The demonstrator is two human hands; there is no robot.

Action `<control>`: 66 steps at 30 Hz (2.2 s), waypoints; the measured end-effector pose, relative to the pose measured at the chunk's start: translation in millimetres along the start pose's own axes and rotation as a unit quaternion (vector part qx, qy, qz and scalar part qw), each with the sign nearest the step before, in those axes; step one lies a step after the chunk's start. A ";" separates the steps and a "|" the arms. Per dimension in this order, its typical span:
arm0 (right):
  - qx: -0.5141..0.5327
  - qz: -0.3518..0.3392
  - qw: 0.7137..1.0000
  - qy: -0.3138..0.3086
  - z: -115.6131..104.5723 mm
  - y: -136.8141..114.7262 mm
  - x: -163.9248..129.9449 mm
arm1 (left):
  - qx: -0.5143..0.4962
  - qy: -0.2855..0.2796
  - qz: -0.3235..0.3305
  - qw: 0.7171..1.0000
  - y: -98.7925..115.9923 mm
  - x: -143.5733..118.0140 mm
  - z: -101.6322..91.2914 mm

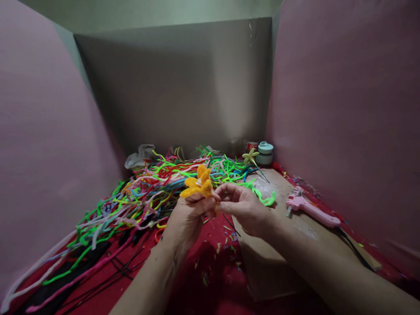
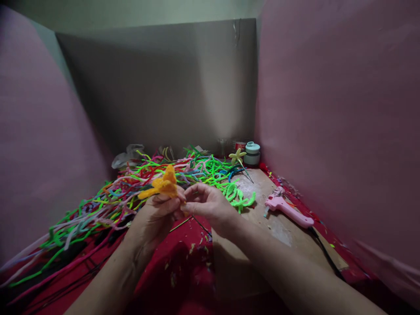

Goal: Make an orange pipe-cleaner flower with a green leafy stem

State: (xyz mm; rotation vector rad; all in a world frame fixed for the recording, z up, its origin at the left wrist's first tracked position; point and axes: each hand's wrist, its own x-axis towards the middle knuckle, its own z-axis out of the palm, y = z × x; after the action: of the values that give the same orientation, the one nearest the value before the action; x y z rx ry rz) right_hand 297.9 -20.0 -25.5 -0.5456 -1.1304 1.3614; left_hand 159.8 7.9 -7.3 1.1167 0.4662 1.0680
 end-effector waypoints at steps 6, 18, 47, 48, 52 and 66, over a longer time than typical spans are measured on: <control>-0.291 -0.215 0.932 0.010 2.8 -47.7 -3.1 | 0.033 -0.018 -0.025 0.999 -2.0 -1.5 -0.1; -0.271 -0.243 0.925 -0.110 0.4 -65.4 -0.3 | -0.013 -0.161 -0.088 0.983 -1.9 -8.1 -2.5; -0.406 -0.127 0.883 0.198 -65.2 -37.3 6.6 | 0.004 -0.060 0.001 0.998 13.2 6.8 -24.6; -0.447 -0.123 0.868 0.179 -65.3 -36.2 6.3 | 0.005 -0.050 0.012 0.999 15.3 7.6 -25.2; -0.582 -0.005 0.811 -0.050 -62.9 -41.1 3.0 | 0.010 -0.041 0.013 0.999 20.3 10.0 -26.8; -0.749 0.125 0.613 -0.220 -46.4 -39.2 -15.8 | 0.023 -0.038 -0.015 0.999 9.2 16.9 -29.0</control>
State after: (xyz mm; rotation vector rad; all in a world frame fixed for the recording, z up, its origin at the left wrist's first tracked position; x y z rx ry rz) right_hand 359.2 -29.1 -16.0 -1.6411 -2.6245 0.3796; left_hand 141.1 37.3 -7.9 1.1831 0.4490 0.9889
